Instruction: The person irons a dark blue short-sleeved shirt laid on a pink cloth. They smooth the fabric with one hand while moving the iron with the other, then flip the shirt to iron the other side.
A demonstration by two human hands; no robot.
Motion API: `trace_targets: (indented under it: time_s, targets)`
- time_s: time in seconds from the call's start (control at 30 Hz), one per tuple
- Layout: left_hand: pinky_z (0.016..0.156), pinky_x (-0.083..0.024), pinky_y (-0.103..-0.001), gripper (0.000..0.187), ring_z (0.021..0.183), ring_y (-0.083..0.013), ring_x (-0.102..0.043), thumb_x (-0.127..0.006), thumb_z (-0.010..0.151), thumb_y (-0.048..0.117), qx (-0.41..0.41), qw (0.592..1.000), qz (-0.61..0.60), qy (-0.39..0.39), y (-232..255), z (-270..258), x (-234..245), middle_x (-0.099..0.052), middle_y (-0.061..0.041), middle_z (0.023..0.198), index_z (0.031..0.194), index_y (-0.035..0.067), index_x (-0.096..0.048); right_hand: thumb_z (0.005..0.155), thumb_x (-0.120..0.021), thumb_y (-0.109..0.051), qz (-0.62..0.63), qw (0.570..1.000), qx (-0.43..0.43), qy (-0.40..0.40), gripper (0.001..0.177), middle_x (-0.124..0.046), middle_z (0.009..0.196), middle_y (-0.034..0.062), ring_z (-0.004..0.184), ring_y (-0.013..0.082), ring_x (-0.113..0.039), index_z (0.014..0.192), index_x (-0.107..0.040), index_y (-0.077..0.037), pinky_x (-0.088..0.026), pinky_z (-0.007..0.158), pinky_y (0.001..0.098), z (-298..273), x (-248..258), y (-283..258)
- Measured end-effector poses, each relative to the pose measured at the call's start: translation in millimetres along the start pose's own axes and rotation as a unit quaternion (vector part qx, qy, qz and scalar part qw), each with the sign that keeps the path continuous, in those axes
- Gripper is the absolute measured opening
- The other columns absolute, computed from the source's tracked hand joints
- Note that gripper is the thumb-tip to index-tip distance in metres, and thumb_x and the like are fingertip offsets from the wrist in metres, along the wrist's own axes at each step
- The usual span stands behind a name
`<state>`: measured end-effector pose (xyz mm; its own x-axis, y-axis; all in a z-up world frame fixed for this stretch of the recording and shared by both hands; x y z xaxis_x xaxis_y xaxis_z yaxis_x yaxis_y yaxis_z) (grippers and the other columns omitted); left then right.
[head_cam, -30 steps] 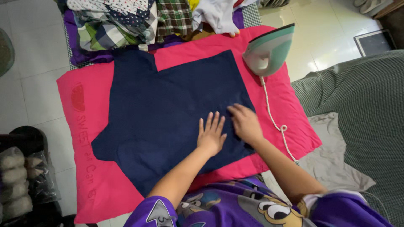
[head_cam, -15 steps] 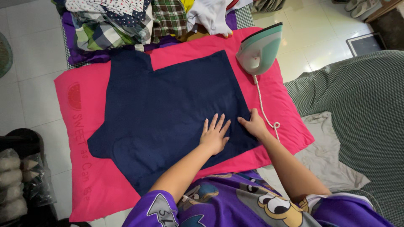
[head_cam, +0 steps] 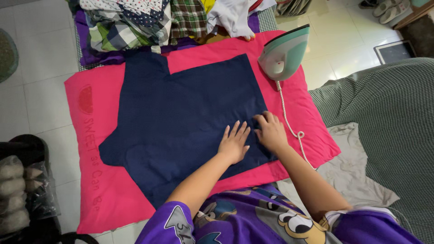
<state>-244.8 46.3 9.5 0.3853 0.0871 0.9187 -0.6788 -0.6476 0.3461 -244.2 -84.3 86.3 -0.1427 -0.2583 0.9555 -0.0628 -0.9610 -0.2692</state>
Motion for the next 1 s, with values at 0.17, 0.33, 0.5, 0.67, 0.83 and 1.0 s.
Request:
trace_targets:
  time_s: [0.17,0.33,0.5,0.67,0.83,1.0]
  targets:
    - [0.123,-0.011,-0.054,0.086,0.155,-0.0339,-0.008,-0.064,0.092,0.039,0.023,0.998,-0.065,0.011,3,5,-3,-0.011,-0.022,0.167,0.156,-0.002,-0.024,0.081,-0.08,-0.025,0.13,0.972,-0.181,0.077,0.061,-0.066,0.121,0.0207,0.114,0.0401,-0.06,0.129,-0.055,0.003,-0.05,0.096,0.0492,-5,-35,75]
    - [0.114,-0.037,-0.049,0.064,0.142,-0.0361,-0.041,-0.06,0.092,0.019,0.066,0.977,-0.162,0.125,-6,13,14,-0.047,-0.018,0.15,0.151,0.002,-0.04,0.098,-0.055,-0.038,0.648,0.513,-0.484,-0.288,0.047,-0.075,0.104,0.019,0.09,0.0311,-0.071,0.114,-0.069,0.004,-0.058,0.085,0.0443,-27,-182,138]
    - [0.105,-0.048,-0.046,0.07,0.122,-0.0393,-0.054,-0.055,0.084,0.001,0.097,0.968,-0.204,0.111,-22,36,9,-0.058,-0.02,0.133,0.152,0.0,-0.04,0.103,-0.06,-0.028,0.726,0.449,-0.361,-0.375,0.032,-0.077,0.101,0.0122,0.081,0.0222,-0.073,0.112,-0.07,0.0,-0.06,0.076,0.0354,-13,-216,111]
    - [0.105,-0.047,-0.046,0.067,0.124,-0.042,-0.055,-0.056,0.08,-0.003,0.096,0.956,-0.226,0.159,-28,42,3,-0.057,-0.025,0.133,0.145,-0.004,-0.042,0.095,-0.061,-0.024,0.657,0.591,-0.297,-0.362,0.026,-0.075,0.091,0.0064,0.072,0.0184,-0.069,0.112,-0.071,-0.006,-0.053,0.062,0.0352,5,-228,112]
    - [0.105,-0.045,-0.049,0.053,0.125,-0.0438,-0.053,-0.057,0.084,0.0,0.127,0.943,-0.277,0.134,-38,36,4,-0.058,-0.025,0.131,0.137,-0.002,-0.05,0.091,-0.067,-0.031,0.623,0.6,-0.369,-0.339,0.025,-0.069,0.081,0.0018,0.064,0.0158,-0.062,0.107,-0.069,-0.013,-0.047,0.052,0.0344,8,-235,115]
    - [0.105,-0.046,-0.048,0.054,0.122,-0.045,-0.054,-0.054,0.082,0.001,0.079,0.949,-0.274,0.135,-36,33,5,-0.056,-0.026,0.133,0.135,-0.005,-0.049,0.09,-0.067,-0.032,0.657,0.552,-0.426,-0.287,0.025,-0.065,0.08,0.003,0.064,0.0171,-0.059,0.102,-0.071,-0.011,-0.045,0.053,0.0357,8,-230,104]
Point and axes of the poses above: each hand's wrist, its own z-axis towards the middle knuckle, its own x-axis out of the back of the hand, y = z × x, the point moved 8 cm from there along z, towards the middle knuckle
